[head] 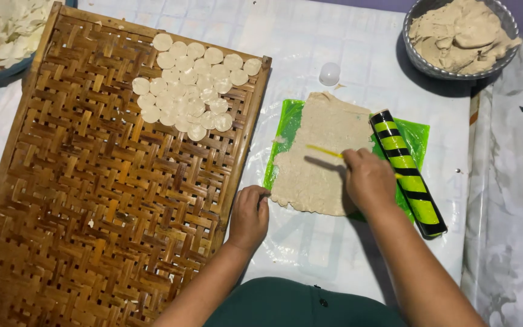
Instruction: Rolling out dough on a mat and cutting it into small circular pieces to be placed on a woven tray.
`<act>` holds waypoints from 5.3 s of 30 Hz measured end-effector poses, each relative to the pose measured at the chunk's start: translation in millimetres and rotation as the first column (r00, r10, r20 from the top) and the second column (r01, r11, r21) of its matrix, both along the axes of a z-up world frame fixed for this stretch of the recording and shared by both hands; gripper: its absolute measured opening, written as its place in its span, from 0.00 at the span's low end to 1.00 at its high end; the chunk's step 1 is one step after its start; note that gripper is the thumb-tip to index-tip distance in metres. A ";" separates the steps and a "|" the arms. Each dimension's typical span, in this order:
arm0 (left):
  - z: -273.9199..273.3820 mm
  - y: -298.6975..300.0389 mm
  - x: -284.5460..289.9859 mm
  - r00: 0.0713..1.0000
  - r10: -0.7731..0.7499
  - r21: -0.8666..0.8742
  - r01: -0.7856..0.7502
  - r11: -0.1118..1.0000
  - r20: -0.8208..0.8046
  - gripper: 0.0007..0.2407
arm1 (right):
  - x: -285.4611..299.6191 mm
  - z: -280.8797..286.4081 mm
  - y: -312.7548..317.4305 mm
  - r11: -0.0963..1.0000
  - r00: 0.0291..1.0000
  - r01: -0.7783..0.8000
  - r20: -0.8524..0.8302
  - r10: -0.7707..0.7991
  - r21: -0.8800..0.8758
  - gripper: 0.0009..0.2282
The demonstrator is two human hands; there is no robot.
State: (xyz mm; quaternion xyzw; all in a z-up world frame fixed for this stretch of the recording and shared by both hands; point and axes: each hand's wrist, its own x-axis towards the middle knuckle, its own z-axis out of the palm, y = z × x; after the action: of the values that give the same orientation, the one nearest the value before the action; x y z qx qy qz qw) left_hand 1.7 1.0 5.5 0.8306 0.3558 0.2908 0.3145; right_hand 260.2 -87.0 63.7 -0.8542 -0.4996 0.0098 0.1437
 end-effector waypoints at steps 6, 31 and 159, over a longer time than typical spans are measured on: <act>15.7 20.3 18.8 0.998 -0.009 0.036 0.007 0.999 0.059 0.06 | 83.1 -26.8 57.3 0.998 0.973 -0.007 0.230 -0.009 0.068 0.05; -29.2 177.2 236.0 0.967 -0.222 0.119 0.237 0.964 -0.126 0.13 | 145.2 6.0 85.4 0.882 0.885 0.046 0.428 0.182 -0.469 0.08; 15.4 -28.7 18.5 0.951 -0.266 -0.132 0.247 0.960 -0.157 0.07 | 120.4 -84.4 -129.3 0.852 0.850 0.522 -0.117 -0.513 0.054 0.19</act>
State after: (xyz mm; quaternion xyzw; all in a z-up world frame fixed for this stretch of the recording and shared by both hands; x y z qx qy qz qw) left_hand 20.2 -27.7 20.9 0.8732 0.2865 0.1540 0.3629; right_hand 380.6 -216.3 -20.7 -0.9489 -0.2434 -0.0081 0.2009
